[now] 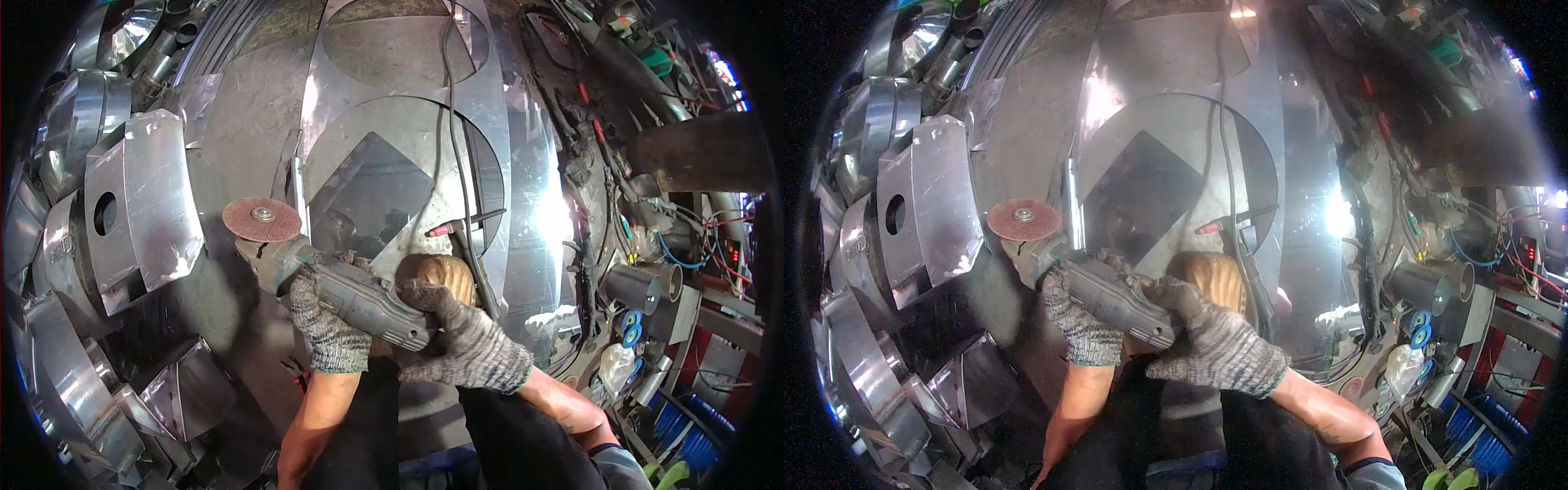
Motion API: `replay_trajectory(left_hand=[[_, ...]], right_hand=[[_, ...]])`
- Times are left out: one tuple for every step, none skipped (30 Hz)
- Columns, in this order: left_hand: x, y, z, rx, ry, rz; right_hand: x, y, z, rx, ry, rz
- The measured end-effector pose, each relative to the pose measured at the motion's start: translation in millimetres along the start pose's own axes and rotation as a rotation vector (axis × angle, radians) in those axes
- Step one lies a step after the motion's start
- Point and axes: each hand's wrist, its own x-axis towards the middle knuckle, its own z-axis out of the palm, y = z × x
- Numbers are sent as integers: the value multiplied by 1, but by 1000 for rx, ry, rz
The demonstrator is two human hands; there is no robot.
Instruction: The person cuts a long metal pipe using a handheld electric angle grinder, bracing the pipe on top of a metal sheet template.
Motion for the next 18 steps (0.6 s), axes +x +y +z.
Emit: replay_trajectory(left_hand=[[-1, 0, 3, 0, -3, -4], [-1, 0, 7, 49, 73, 3], [-1, 0, 11, 97, 150, 7], [1, -1, 12, 95, 148, 2], [4, -2, 13, 122, 205, 16], [5, -2, 14, 151, 263, 29], [4, -4, 16, 148, 263, 26], [2, -8, 20, 167, 230, 62], [1, -12, 23, 188, 199, 103], [2, -18, 25, 93, 265, 140], [3, -20, 27, 90, 266, 156], [3, -21, 28, 113, 259, 175], [3, -21, 28, 137, 254, 195], [5, -18, 30, 83, 287, 172], [3, -16, 31, 84, 291, 186], [1, -16, 31, 116, 327, 161], [-2, -14, 32, 148, 365, 133], [2, -13, 21, 145, 324, 100]], right_hand=[[0, 4, 2, -2, 4, 2], [2, 4, 3, -209, 42, 26], [4, 4, 4, -417, 79, 53], [6, 0, 5, -541, 109, 14], [11, -1, 4, -546, 107, 17], [17, -2, 3, -692, 186, -86], [21, -3, 4, -836, 265, -193], [25, -5, 6, -839, 263, -196], [31, -7, 9, -882, 289, -175], [36, -8, 13, -924, 316, -156], [42, -10, 15, -964, 342, -143], [46, 5, 18, -943, 351, -120], [47, 7, 21, -935, 343, -137], [49, 8, 23, -872, 294, -69], [48, 10, 24, -809, 245, 5], [48, 13, 23, -815, 227, -3], [47, 18, 23, -812, 219, -8], [47, 22, 24, -818, 217, -20]])
